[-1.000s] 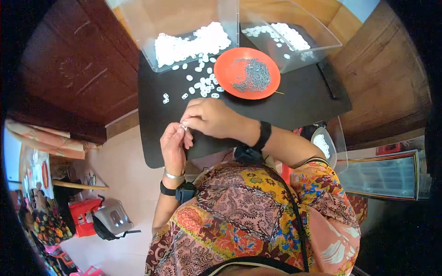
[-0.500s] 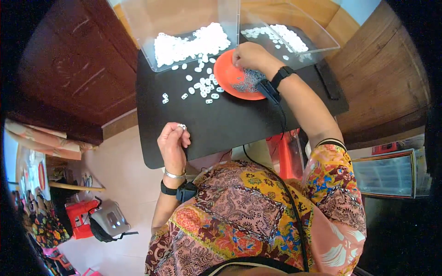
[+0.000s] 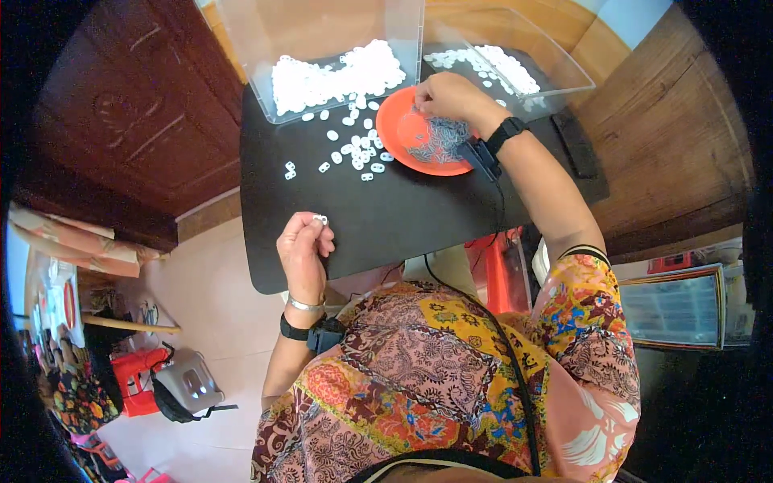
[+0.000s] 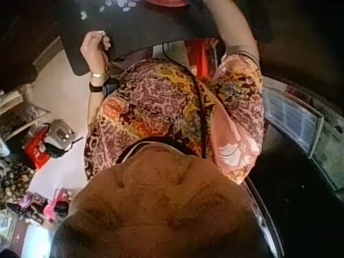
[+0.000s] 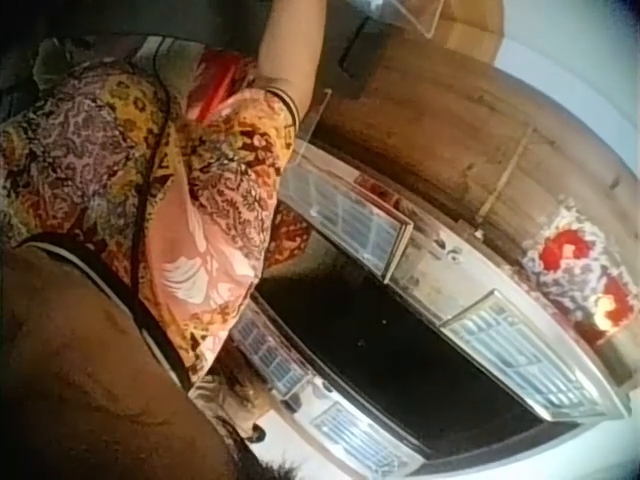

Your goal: Assembling small white plastic components by manually inserting metal pins into them.

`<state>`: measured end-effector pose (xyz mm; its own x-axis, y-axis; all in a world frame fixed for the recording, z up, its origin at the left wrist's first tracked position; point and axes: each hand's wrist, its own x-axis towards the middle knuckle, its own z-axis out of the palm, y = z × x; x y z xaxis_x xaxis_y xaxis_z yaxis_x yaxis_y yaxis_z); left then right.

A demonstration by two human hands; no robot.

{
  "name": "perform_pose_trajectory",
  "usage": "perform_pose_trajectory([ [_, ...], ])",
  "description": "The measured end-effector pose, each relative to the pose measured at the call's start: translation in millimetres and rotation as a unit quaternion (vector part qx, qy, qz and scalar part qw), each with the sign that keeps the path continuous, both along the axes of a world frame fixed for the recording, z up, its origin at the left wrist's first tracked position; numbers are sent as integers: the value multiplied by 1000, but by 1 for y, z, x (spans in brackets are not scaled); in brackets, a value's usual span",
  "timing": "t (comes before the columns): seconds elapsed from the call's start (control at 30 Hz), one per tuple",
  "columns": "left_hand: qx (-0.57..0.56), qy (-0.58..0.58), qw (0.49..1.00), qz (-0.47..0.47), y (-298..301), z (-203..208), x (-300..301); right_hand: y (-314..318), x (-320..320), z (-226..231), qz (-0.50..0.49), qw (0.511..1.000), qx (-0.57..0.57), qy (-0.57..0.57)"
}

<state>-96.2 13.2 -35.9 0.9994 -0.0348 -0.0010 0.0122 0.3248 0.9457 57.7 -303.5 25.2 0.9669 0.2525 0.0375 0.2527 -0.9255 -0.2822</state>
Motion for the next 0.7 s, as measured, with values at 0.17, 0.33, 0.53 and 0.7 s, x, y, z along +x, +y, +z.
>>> perform_pose_trajectory([
  [0.17, -1, 2, 1000, 2, 0, -1, 0, 16, 0, -2, 19, 999, 10, -30],
  [0.33, 5, 13, 1000, -4, 0, 1, 1, 29, 5, -7, 112, 990, -73, -47],
  [0.53, 1, 11, 1000, -2, -1, 0, 1, 39, 0, -9, 96, 989, -105, -29],
  [0.7, -8, 10, 1000, -1, 0, 1, 2, 43, 5, -9, 81, 993, -88, 6],
])
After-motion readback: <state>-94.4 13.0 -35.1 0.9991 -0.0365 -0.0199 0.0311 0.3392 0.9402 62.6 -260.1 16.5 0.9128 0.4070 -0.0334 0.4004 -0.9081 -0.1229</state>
